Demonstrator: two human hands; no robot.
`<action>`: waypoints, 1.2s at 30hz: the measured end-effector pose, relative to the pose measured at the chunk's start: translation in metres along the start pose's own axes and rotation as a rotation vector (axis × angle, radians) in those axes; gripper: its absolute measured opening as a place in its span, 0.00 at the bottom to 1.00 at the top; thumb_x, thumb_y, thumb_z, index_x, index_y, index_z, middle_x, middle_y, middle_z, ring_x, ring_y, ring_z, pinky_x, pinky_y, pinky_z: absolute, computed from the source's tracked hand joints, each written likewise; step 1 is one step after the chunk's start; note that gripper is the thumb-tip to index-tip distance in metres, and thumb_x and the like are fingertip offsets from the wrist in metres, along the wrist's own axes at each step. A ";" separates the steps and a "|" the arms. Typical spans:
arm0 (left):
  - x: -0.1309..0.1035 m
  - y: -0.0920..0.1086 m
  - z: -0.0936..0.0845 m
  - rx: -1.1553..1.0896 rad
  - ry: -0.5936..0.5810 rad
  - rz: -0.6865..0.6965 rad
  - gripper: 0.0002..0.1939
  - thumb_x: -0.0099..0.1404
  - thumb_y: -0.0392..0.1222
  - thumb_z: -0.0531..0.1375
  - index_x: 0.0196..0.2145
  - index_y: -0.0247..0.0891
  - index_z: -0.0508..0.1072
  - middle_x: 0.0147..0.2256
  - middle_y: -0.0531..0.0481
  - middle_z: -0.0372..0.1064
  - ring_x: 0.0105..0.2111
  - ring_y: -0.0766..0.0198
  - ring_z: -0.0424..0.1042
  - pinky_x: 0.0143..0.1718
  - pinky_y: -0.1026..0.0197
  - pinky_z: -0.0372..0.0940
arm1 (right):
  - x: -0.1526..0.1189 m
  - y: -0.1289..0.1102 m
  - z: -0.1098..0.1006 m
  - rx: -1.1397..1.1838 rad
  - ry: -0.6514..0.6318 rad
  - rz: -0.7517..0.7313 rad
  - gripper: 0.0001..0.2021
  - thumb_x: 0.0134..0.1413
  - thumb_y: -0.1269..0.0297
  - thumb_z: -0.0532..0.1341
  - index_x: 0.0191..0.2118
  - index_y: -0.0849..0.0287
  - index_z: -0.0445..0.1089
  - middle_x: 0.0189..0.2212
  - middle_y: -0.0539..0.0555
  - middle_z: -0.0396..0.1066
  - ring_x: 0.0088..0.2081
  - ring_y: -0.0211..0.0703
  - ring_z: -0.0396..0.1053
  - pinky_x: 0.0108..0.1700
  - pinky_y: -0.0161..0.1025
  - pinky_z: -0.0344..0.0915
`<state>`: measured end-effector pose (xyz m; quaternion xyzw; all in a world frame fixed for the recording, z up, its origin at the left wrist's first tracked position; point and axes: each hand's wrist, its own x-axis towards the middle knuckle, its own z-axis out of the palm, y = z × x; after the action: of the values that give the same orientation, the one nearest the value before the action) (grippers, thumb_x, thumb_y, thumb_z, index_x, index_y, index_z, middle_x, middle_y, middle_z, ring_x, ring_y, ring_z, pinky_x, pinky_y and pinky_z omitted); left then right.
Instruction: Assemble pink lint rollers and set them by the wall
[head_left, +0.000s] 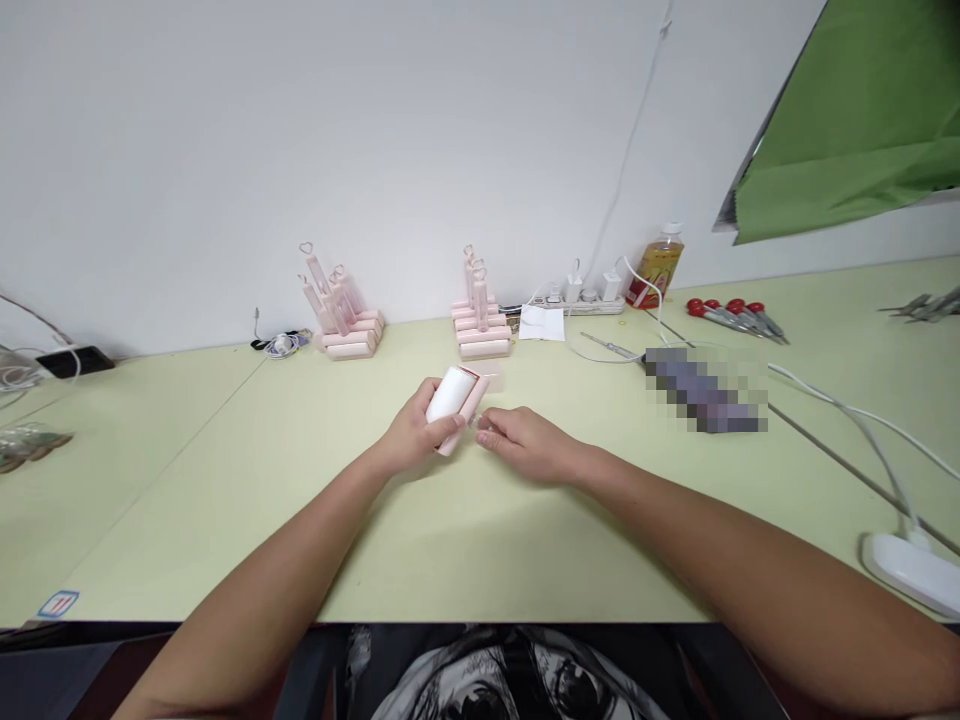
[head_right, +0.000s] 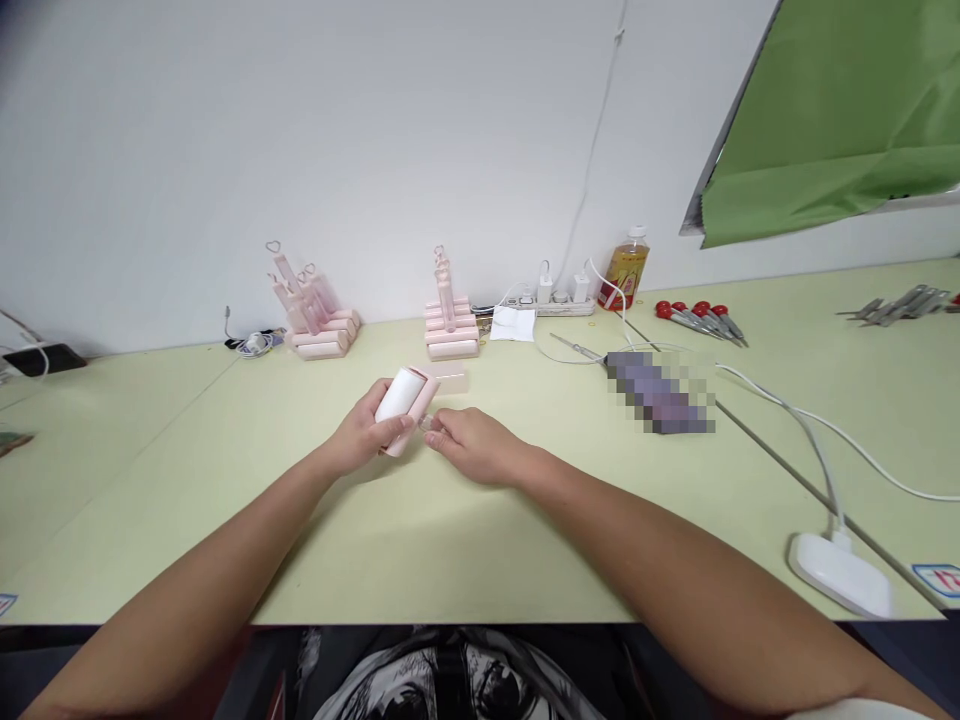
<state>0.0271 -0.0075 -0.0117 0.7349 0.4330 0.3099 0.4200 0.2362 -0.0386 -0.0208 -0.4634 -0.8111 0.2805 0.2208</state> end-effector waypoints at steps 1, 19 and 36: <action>0.000 0.000 0.000 0.010 0.011 -0.003 0.25 0.59 0.52 0.59 0.50 0.39 0.61 0.43 0.49 0.66 0.36 0.61 0.66 0.31 0.62 0.62 | 0.000 0.000 0.000 0.007 0.005 0.004 0.15 0.62 0.54 0.50 0.29 0.58 0.59 0.25 0.49 0.64 0.26 0.37 0.60 0.28 0.35 0.52; 0.094 -0.006 -0.013 0.436 -0.020 0.127 0.24 0.57 0.49 0.60 0.52 0.41 0.72 0.52 0.42 0.66 0.52 0.51 0.65 0.54 0.52 0.59 | 0.001 0.004 0.001 0.283 -0.169 0.182 0.19 0.54 0.51 0.56 0.22 0.58 0.52 0.17 0.44 0.51 0.21 0.32 0.51 0.23 0.33 0.45; 0.006 -0.018 -0.030 -0.335 0.054 -0.190 0.25 0.60 0.60 0.58 0.45 0.36 0.68 0.31 0.50 0.66 0.27 0.67 0.66 0.28 0.64 0.62 | 0.006 0.011 0.007 0.308 -0.137 0.207 0.20 0.54 0.49 0.56 0.22 0.57 0.51 0.17 0.44 0.52 0.20 0.33 0.52 0.22 0.32 0.45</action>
<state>-0.0015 0.0134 -0.0131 0.6018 0.4539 0.3564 0.5520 0.2354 -0.0307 -0.0325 -0.4846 -0.7198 0.4535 0.2033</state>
